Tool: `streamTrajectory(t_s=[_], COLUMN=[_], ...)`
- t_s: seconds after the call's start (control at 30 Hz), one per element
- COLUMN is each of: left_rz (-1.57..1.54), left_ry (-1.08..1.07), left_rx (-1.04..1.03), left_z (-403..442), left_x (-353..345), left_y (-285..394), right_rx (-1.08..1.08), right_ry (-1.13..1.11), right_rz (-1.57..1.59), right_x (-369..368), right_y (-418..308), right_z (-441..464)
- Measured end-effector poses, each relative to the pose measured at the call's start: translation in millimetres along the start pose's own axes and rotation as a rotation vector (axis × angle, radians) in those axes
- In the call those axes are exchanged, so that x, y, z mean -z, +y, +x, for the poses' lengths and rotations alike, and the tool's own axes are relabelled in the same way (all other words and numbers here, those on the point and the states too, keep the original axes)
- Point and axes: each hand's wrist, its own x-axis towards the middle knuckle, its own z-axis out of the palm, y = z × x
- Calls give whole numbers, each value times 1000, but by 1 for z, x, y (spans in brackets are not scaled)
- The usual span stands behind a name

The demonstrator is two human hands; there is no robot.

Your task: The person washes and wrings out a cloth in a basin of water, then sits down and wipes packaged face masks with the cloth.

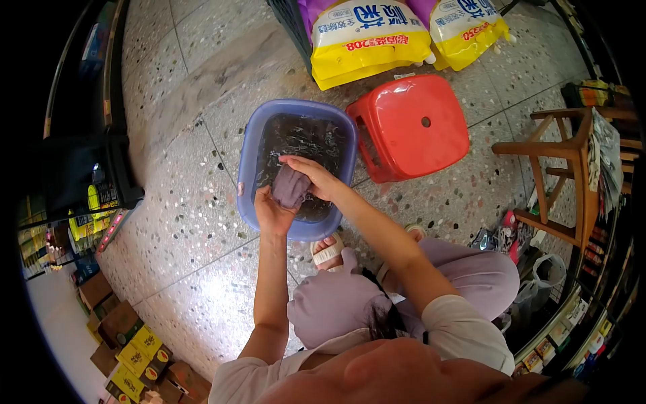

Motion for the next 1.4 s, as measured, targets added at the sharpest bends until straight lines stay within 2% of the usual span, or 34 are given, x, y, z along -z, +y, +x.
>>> streamTrajectory(t_s=[0.1, 0.2, 0.27, 0.3, 0.33, 0.37, 0.5, 0.53, 0.63, 0.77, 0.87, 1.07, 1.17, 1.27, 1.4], left_rz=[110, 302, 243, 212, 143, 161, 284, 331, 393, 504, 665, 912, 1187, 1576, 1785], left_ry=[191, 86, 69, 61, -105, -140, -248, -272, -305, -138, -69, 94, 223, 213, 204], left_rx=[-69, -183, -11, 71, 151, 173, 298, 336, 370, 347, 360, 178, 67, -434, -549], left_z=[18, 27, 21, 18, 16, 19, 21, 24, 24, 22, 25, 26, 36, 39, 39], left_x=[8, 19, 16, 14, 22, 28, 43, 42, 26, 5, 5, 6, 27, 44, 51], left_y=[-12, -17, -12, -8, -3, 0, 16, 22, 27, 25, 21, 4, -7, -22, -26], right_rx=[32, 151, 255, 228, 199, 170, 109, 56, -123, -88, -69, 43, 157, 151, 267], right_ry=[-153, -117, -164, -204, -245, -285, -523, -574, -544, -368, -314, -75, 115, 221, 359], right_rz=[31, -51, -19, -40, -60, -79, -505, -506, -486, -416, -479, -670, -875, -965, -990], right_x=[12, 5, -1, -4, -6, -8, -6, -9, -14, -15, -18, -23, -25, -19, -15], right_y=[11, 13, 11, 6, 1, -4, -16, -21, -35, -22, -17, 2, 14, 29, 47], right_z=[12, 17, 13, 11, 10, 9, 26, 25, 22, 33, 38, 46, 48, 59, 60])
